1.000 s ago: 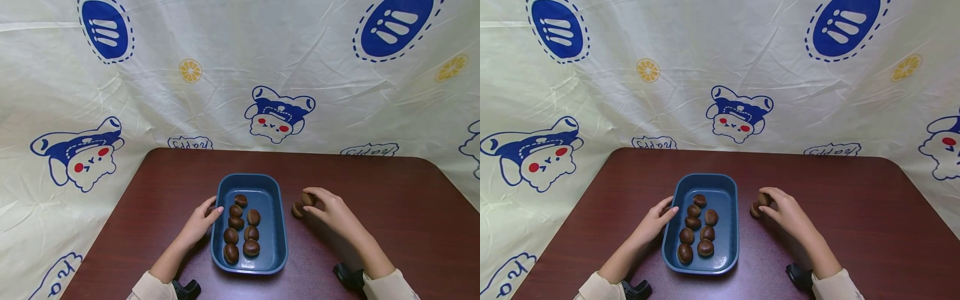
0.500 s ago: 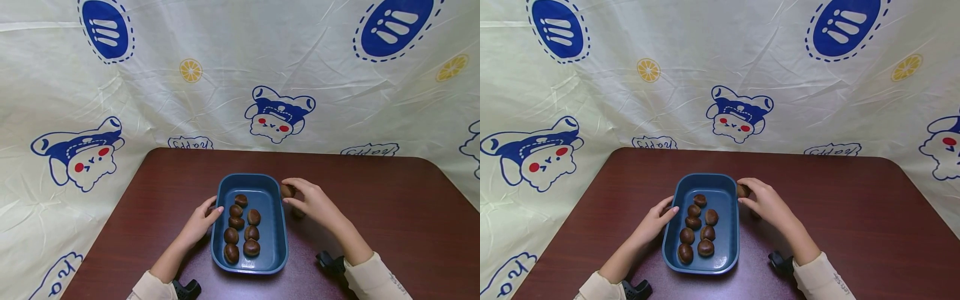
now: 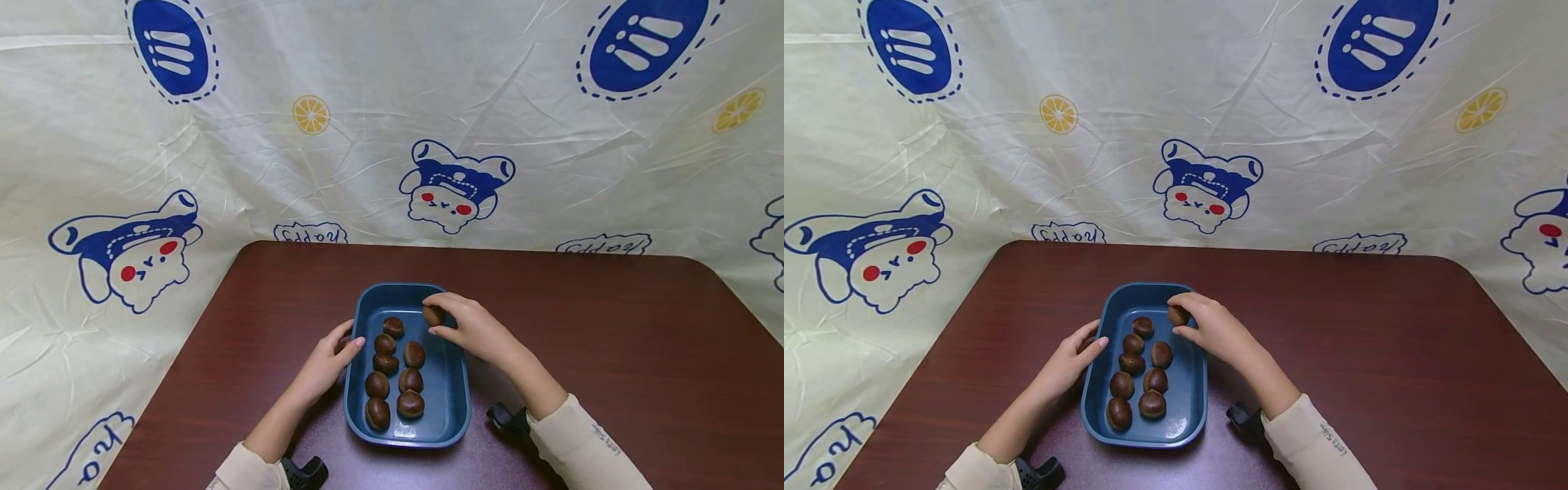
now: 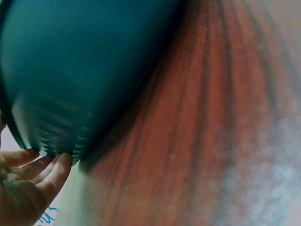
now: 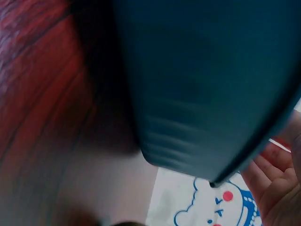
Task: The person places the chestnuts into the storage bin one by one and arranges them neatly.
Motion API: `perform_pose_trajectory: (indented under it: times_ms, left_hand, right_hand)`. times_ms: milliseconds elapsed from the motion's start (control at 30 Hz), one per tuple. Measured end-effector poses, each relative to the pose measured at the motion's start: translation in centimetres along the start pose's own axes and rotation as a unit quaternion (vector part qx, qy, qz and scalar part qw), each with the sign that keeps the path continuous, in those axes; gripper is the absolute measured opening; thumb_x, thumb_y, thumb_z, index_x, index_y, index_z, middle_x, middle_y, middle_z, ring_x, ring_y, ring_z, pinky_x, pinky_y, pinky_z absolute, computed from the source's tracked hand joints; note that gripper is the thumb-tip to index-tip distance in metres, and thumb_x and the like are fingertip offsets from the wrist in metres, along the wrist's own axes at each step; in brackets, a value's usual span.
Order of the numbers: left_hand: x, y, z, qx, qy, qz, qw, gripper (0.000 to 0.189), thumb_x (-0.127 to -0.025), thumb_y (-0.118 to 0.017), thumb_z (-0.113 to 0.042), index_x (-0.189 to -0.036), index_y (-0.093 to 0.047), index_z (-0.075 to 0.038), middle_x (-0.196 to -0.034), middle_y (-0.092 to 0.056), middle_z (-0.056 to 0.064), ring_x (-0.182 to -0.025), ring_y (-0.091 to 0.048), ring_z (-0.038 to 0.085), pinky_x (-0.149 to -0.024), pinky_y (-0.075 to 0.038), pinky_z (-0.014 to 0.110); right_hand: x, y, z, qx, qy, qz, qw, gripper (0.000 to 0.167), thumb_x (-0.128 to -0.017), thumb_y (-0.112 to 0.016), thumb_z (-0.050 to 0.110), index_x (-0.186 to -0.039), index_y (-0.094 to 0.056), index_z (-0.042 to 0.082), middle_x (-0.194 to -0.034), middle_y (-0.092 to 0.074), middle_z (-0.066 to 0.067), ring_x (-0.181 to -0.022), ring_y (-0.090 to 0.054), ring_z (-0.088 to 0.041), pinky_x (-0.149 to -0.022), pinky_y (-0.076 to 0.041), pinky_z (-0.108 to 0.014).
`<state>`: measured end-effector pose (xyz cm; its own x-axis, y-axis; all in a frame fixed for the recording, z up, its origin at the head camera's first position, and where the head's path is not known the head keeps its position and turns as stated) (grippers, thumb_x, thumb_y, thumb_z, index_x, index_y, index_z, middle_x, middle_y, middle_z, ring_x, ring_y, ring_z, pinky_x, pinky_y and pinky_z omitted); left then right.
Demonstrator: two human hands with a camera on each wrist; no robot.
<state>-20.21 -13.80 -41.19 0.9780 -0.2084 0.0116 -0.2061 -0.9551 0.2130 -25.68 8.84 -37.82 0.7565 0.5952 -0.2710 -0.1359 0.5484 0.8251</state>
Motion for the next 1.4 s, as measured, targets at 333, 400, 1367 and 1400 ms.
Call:
perform_pose_trajectory:
  times_ms: [333,400,1367,1400]
  left_hand:
    - [-0.2,0.0,0.5,-0.004,-0.003,-0.001,1.0000,0.047,-0.092,-0.051,-0.016,-0.132,-0.037,0.004,-0.121,-0.049,0.027,-0.107,-0.051,0.038,-0.085,-0.043,0.047]
    - [-0.5,0.0,1.3,-0.004,-0.002,-0.003,1.0000,0.048,-0.092,-0.052,-0.019,-0.133,-0.037,0.002,-0.122,-0.050,0.024,-0.107,-0.052,0.035,-0.085,-0.044,0.046]
    - [0.1,-0.1,-0.1,0.004,-0.004,0.003,1.0000,0.047,-0.093,-0.050,-0.014,-0.133,-0.035,0.006,-0.120,-0.049,0.029,-0.107,-0.050,0.039,-0.085,-0.043,0.045]
    - [0.1,-0.1,-0.1,0.004,-0.004,0.002,1.0000,0.047,-0.093,-0.050,-0.014,-0.133,-0.035,0.006,-0.120,-0.049,0.029,-0.107,-0.050,0.039,-0.085,-0.043,0.045]
  right_hand:
    - [-1.7,-2.3,0.2,0.031,0.005,0.046,0.9984,0.042,-0.078,-0.070,0.014,-0.116,-0.056,0.003,-0.112,-0.058,-0.009,-0.103,-0.053,-0.022,-0.085,-0.045,-0.037]
    - [-1.9,-2.6,0.2,0.036,0.001,0.057,0.9977,0.041,-0.079,-0.070,0.014,-0.116,-0.056,0.003,-0.111,-0.058,-0.009,-0.103,-0.053,-0.022,-0.085,-0.045,-0.037]
    - [-2.2,-4.3,0.3,0.140,-0.019,0.107,0.9842,0.029,-0.082,-0.067,0.022,-0.108,-0.062,0.012,-0.090,-0.064,-0.002,-0.075,-0.057,-0.015,-0.068,-0.049,-0.034]
    - [-2.1,-4.3,0.3,0.140,-0.020,0.106,0.9842,0.029,-0.082,-0.067,0.022,-0.108,-0.062,0.012,-0.092,-0.064,-0.002,-0.077,-0.058,-0.015,-0.069,-0.050,-0.035]
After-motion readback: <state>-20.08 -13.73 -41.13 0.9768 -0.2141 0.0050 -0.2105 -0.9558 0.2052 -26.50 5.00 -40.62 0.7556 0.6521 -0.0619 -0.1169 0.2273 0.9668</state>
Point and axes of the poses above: each hand's wrist, its own x-axis away from the middle knuckle, its own y-axis out of the back of the hand, z = x × y, the point moved 4 cm from there along -x, towards the middle knuckle
